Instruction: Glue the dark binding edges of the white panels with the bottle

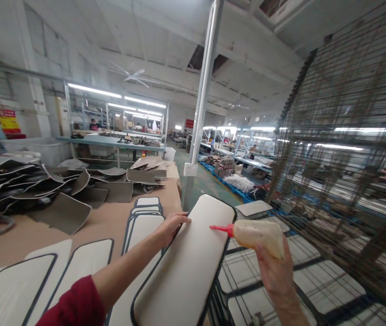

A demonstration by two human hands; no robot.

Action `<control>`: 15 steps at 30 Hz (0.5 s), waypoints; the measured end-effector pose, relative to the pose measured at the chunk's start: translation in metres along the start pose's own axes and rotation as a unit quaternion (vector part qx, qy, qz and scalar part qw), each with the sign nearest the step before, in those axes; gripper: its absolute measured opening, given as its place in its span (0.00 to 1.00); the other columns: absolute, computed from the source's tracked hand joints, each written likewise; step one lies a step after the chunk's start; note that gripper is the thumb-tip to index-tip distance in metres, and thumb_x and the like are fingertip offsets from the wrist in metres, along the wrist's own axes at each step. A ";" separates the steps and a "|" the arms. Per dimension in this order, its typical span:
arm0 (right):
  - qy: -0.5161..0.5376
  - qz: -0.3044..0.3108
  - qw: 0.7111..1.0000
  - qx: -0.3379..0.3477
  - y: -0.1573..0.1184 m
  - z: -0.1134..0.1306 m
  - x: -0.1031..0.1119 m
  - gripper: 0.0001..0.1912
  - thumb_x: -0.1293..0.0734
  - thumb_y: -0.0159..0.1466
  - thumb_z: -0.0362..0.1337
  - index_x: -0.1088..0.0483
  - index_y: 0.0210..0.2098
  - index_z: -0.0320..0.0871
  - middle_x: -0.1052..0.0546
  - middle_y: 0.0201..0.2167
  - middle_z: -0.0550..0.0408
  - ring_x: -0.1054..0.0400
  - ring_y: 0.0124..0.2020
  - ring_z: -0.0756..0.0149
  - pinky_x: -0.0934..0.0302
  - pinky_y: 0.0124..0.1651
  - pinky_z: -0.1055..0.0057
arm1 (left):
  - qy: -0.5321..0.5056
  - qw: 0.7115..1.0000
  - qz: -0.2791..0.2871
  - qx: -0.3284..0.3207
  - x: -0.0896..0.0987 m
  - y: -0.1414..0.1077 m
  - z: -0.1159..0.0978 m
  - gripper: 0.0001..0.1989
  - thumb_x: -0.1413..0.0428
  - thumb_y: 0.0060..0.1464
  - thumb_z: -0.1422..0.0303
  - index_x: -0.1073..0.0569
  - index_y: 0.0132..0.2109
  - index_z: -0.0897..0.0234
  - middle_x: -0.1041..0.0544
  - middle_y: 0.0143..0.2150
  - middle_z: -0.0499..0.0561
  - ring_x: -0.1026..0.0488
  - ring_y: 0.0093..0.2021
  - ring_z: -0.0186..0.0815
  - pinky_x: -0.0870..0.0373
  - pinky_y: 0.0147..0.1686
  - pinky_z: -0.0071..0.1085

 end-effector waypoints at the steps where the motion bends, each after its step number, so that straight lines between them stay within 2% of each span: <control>1: -0.009 0.018 1.000 -0.009 -0.012 -0.006 0.008 0.38 0.16 0.41 0.45 0.27 0.50 0.48 0.19 0.46 0.52 0.23 0.46 0.54 0.25 0.50 0.57 | 0.002 1.000 -0.009 0.002 -0.002 0.001 0.000 0.28 0.30 0.35 0.69 0.20 0.48 0.64 0.17 0.34 0.52 0.20 0.35 0.42 0.27 0.34 0.30; 4: -0.041 0.112 0.992 -0.032 -0.066 -0.027 0.030 0.35 0.17 0.43 0.48 0.25 0.50 0.49 0.18 0.42 0.49 0.21 0.41 0.47 0.23 0.40 0.56 | 0.009 0.999 -0.038 0.002 -0.006 0.004 0.002 0.23 0.31 0.38 0.70 0.20 0.46 0.64 0.18 0.31 0.50 0.22 0.32 0.41 0.28 0.32 0.30; 6: -0.066 0.114 0.991 -0.035 -0.095 -0.034 0.040 0.38 0.18 0.44 0.54 0.25 0.53 0.51 0.18 0.42 0.49 0.21 0.40 0.48 0.23 0.38 0.59 | 0.013 0.999 -0.048 -0.003 -0.011 0.004 0.003 0.19 0.33 0.39 0.72 0.20 0.43 0.65 0.19 0.29 0.50 0.23 0.31 0.39 0.29 0.31 0.29; 7: -0.078 0.107 0.991 -0.031 -0.101 -0.034 0.043 0.38 0.19 0.45 0.55 0.25 0.53 0.52 0.18 0.41 0.50 0.21 0.38 0.48 0.23 0.36 0.60 | 0.015 0.999 -0.048 -0.004 -0.014 0.004 0.005 0.18 0.34 0.40 0.72 0.20 0.42 0.66 0.19 0.28 0.49 0.23 0.30 0.39 0.29 0.30 0.29; 9: -0.100 0.077 0.992 -0.001 -0.090 -0.027 0.045 0.37 0.20 0.47 0.54 0.26 0.53 0.52 0.18 0.41 0.52 0.22 0.37 0.49 0.24 0.35 0.60 | 0.019 0.999 -0.040 -0.004 -0.022 0.001 0.008 0.15 0.35 0.40 0.73 0.20 0.40 0.66 0.19 0.27 0.49 0.23 0.29 0.38 0.30 0.30 0.28; 11: -0.108 0.023 0.992 0.056 -0.054 -0.015 0.044 0.35 0.19 0.48 0.52 0.27 0.52 0.49 0.19 0.43 0.51 0.23 0.41 0.49 0.24 0.41 0.59 | 0.023 1.000 -0.014 -0.003 -0.034 -0.004 0.012 0.14 0.35 0.39 0.73 0.19 0.39 0.66 0.19 0.27 0.50 0.23 0.29 0.38 0.30 0.29 0.29; 12: -0.105 0.007 0.992 0.071 -0.032 -0.009 0.043 0.35 0.20 0.49 0.53 0.28 0.53 0.48 0.20 0.47 0.51 0.24 0.45 0.50 0.26 0.47 0.58 | 0.024 1.000 0.004 -0.005 -0.041 -0.006 0.013 0.14 0.35 0.39 0.72 0.19 0.39 0.66 0.18 0.27 0.50 0.23 0.28 0.38 0.30 0.28 0.29; 14: -0.117 -0.019 0.989 0.089 0.002 -0.002 0.044 0.37 0.19 0.49 0.52 0.29 0.53 0.46 0.22 0.47 0.52 0.27 0.48 0.52 0.29 0.52 0.58 | 0.024 0.999 0.039 -0.009 -0.055 -0.011 0.015 0.14 0.35 0.39 0.71 0.19 0.39 0.66 0.18 0.28 0.50 0.24 0.28 0.38 0.30 0.28 0.29; 15: -0.123 -0.022 0.988 0.089 0.010 0.000 0.046 0.38 0.19 0.48 0.52 0.29 0.53 0.45 0.22 0.48 0.51 0.27 0.48 0.52 0.30 0.53 0.58 | 0.023 0.999 0.048 -0.006 -0.061 -0.013 0.016 0.15 0.35 0.39 0.71 0.18 0.39 0.66 0.18 0.28 0.50 0.24 0.27 0.38 0.30 0.28 0.29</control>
Point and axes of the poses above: each hand's wrist, its own y-axis towards the middle knuckle, its own x-axis out of the back of the hand, z = x × y, the point moved 2 cm from there along y, towards the middle knuckle
